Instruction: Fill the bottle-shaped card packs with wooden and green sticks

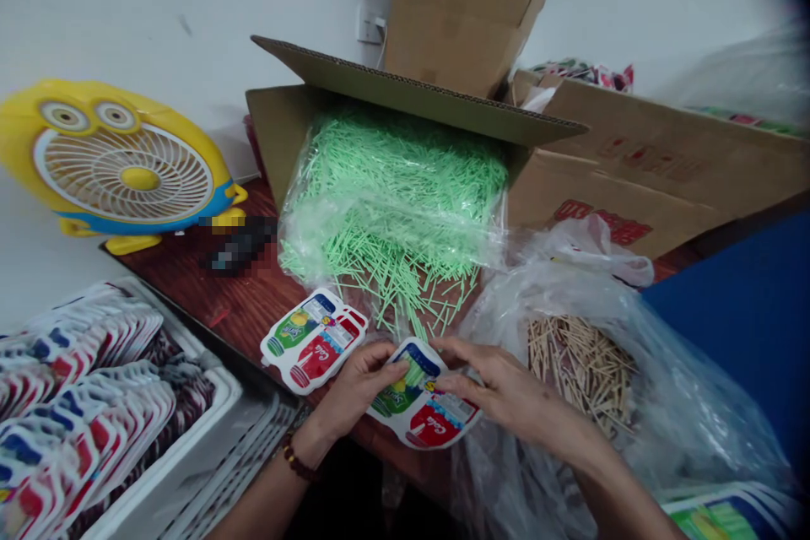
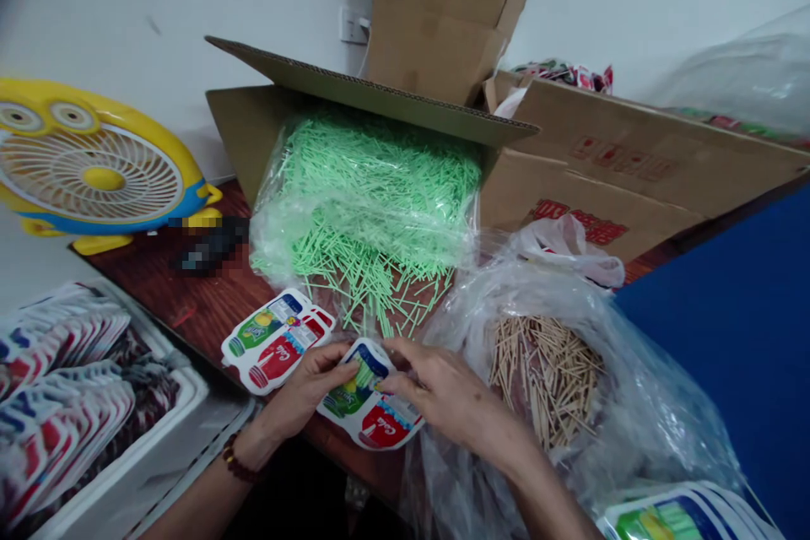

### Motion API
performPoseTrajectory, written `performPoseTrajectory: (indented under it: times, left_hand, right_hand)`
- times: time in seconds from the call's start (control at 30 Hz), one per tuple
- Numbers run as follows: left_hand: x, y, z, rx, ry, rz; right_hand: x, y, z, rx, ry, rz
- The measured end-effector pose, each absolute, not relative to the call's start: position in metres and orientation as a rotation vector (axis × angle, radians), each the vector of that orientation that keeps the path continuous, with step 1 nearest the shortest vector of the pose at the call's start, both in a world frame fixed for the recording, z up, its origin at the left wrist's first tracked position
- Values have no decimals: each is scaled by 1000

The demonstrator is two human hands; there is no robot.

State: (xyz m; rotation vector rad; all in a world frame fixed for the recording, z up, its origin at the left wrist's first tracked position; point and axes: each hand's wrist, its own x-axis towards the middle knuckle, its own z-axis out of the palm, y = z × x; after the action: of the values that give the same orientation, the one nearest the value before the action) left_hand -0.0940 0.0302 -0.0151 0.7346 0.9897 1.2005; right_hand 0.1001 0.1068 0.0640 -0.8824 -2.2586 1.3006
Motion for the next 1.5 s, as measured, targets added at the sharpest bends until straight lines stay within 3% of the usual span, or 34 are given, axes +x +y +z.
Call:
performPoseTrajectory:
  times: [1.0, 1.5]
  left_hand:
    - [-71, 32, -3, 848, 1078, 1053]
    - [-54, 31, 9, 860, 1062, 1061]
  right_hand:
    - [118, 118, 34, -1044, -2373, 1298]
    - [136, 113, 24, -990, -2176, 1427]
